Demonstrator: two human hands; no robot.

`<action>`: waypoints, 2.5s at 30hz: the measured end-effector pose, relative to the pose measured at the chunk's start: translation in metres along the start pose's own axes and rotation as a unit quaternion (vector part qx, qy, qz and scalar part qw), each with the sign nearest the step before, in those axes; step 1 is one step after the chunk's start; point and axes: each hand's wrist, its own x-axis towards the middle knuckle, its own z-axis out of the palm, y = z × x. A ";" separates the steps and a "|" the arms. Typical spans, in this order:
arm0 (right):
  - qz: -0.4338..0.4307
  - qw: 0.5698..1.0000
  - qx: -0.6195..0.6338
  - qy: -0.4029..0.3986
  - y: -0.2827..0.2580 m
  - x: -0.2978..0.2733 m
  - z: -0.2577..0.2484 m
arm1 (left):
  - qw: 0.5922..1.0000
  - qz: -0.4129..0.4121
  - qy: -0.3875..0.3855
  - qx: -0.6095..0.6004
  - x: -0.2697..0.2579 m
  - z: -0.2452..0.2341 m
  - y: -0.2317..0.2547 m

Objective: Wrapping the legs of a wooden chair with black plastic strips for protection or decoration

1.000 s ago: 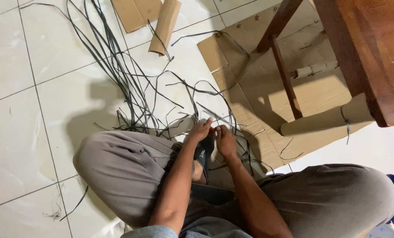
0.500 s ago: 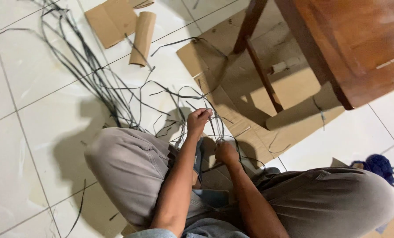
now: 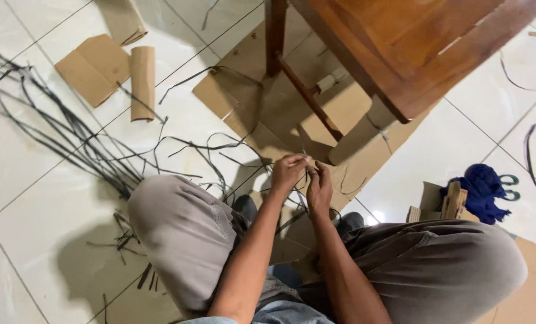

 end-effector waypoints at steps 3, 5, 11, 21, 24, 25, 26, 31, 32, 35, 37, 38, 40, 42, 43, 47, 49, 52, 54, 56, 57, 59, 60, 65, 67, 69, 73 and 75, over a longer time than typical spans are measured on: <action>0.006 0.998 0.053 0.024 0.013 0.006 -0.009 | 1.000 -0.004 -0.029 0.009 -0.004 0.032 -0.006; 0.024 0.994 0.099 0.041 0.034 0.011 -0.014 | 0.999 -0.019 -0.050 0.006 -0.007 0.040 0.003; 0.077 0.956 0.270 0.091 0.057 0.023 -0.034 | 0.997 -0.029 -0.073 -0.015 0.001 0.068 0.000; 0.130 0.926 0.295 0.195 0.083 0.042 -0.062 | 1.000 0.008 -0.013 -0.022 0.015 0.097 0.025; 0.159 0.910 0.294 0.246 0.090 0.047 -0.069 | 0.997 0.042 0.007 -0.065 0.028 0.106 0.036; 0.157 0.909 0.296 0.248 0.096 0.052 -0.073 | 0.997 0.044 0.004 -0.065 0.022 0.107 0.059; 0.174 0.890 0.307 0.289 0.104 0.054 -0.077 | 0.995 0.068 0.007 -0.072 0.013 0.105 0.079; 0.192 0.842 0.328 0.384 0.101 0.060 -0.083 | 0.990 0.116 -0.077 -0.021 0.023 0.118 0.074; 0.182 0.847 0.325 0.378 0.105 0.068 -0.084 | 0.985 0.132 -0.107 0.025 0.030 0.125 0.063; 0.152 0.866 0.306 0.366 0.097 0.091 -0.092 | 0.976 0.128 -0.132 0.118 0.062 0.138 0.029; 0.135 0.874 0.290 0.365 0.092 0.107 -0.102 | 0.971 0.105 -0.135 0.168 0.075 0.142 0.018; 0.115 0.886 0.266 0.362 0.089 0.122 -0.106 | 0.965 0.102 -0.144 0.195 0.080 0.140 0.022; 0.097 0.898 0.240 0.356 0.085 0.154 -0.115 | 0.958 0.096 -0.150 0.224 0.084 0.131 0.036; 0.024 0.927 0.152 0.343 0.083 0.189 -0.131 | 0.931 0.122 -0.241 0.245 0.083 0.120 0.060; 0.024 0.926 0.152 0.343 0.059 0.185 -0.134 | 0.931 0.123 -0.241 0.245 0.089 0.118 0.060; -0.016 0.968 0.018 0.248 0.010 0.169 -0.126 | 0.892 0.133 -0.299 0.311 0.105 0.118 0.056; -0.029 0.973 -0.008 0.227 0.002 0.158 -0.115 | 0.871 0.141 -0.298 0.365 0.109 0.116 0.058; -0.052 0.968 0.059 0.238 -0.007 0.135 -0.105 | 0.860 0.111 -0.308 0.392 0.100 0.107 0.068; -0.071 0.970 0.051 0.228 -0.004 0.133 -0.106 | 0.899 0.162 -0.306 0.268 0.087 0.105 0.079; -0.087 0.971 0.040 0.219 -0.001 0.130 -0.111 | 0.913 0.163 -0.301 0.223 0.088 0.101 0.076; -0.105 0.972 0.027 0.207 0.000 0.128 -0.114 | 0.925 0.163 -0.293 0.177 0.088 0.099 0.073; -0.136 0.969 0.010 0.205 -0.003 0.122 -0.117 | 0.933 0.156 -0.290 0.148 0.087 0.101 0.069; -0.166 0.965 -0.004 0.203 -0.004 0.119 -0.116 | 0.939 0.148 -0.286 0.122 0.087 0.100 0.066; -0.199 0.954 -0.049 0.220 0.010 0.117 -0.121 | 0.953 0.155 -0.246 0.087 0.092 0.121 0.021; -0.168 0.958 -0.060 0.222 0.013 0.121 -0.123 | 0.958 0.163 -0.227 0.061 0.095 0.122 0.013; -0.121 0.965 -0.053 0.228 0.020 0.122 -0.125 | 0.951 0.186 -0.243 0.044 0.095 0.121 0.009; -0.060 0.967 -0.020 0.245 0.020 0.128 -0.130 | 0.948 0.190 -0.252 -0.044 0.088 0.118 0.009; -0.031 0.957 0.014 0.289 0.024 0.132 -0.133 | 0.938 0.172 -0.280 -0.113 0.075 0.114 0.026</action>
